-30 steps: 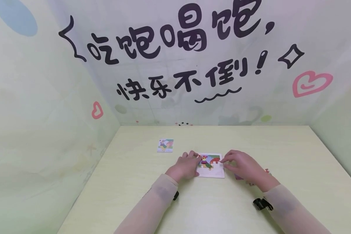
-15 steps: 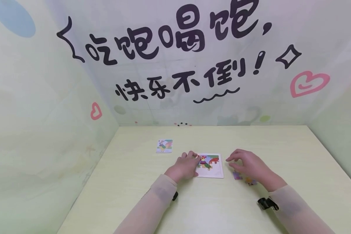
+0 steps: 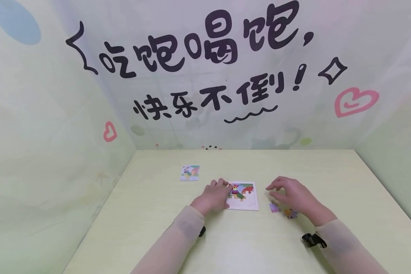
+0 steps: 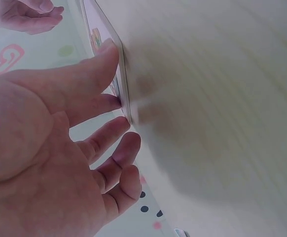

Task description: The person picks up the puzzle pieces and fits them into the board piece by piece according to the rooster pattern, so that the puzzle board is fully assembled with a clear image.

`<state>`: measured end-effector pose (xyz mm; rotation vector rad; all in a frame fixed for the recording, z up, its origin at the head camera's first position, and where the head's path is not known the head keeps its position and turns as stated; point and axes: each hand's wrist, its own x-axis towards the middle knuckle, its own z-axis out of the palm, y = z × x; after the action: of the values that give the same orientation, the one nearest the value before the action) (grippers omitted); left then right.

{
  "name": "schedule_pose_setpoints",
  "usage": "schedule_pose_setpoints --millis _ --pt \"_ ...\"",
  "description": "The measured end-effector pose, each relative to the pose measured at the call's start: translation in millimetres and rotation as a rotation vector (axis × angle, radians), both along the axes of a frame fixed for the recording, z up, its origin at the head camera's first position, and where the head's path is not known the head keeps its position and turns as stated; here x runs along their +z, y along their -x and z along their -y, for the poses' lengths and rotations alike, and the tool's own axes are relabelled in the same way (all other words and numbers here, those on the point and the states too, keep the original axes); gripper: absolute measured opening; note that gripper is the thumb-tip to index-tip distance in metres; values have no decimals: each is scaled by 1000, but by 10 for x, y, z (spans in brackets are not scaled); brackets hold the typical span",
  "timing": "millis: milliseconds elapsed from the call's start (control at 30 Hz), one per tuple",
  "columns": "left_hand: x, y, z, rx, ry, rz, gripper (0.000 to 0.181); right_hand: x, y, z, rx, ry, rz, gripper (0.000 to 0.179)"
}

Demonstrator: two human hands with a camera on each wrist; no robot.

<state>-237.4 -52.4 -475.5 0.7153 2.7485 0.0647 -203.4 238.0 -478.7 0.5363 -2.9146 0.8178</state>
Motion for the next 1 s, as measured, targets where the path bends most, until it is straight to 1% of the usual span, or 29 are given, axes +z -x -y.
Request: schedule_pose_setpoints --millis 300,433,633,1000 --pt "26 -10 6 0 -1 -3 73 8 -28 -52 -21 25 6 15" --pt "21 -8 -1 -1 6 -2 73 17 -34 -94 -26 17 -5 16" --pt "38 -1 -13 2 -6 9 71 18 -35 -175 -28 -1 -21 16" --pt "43 -32 -7 9 -10 12 72 14 -63 -300 -40 -31 49 22"
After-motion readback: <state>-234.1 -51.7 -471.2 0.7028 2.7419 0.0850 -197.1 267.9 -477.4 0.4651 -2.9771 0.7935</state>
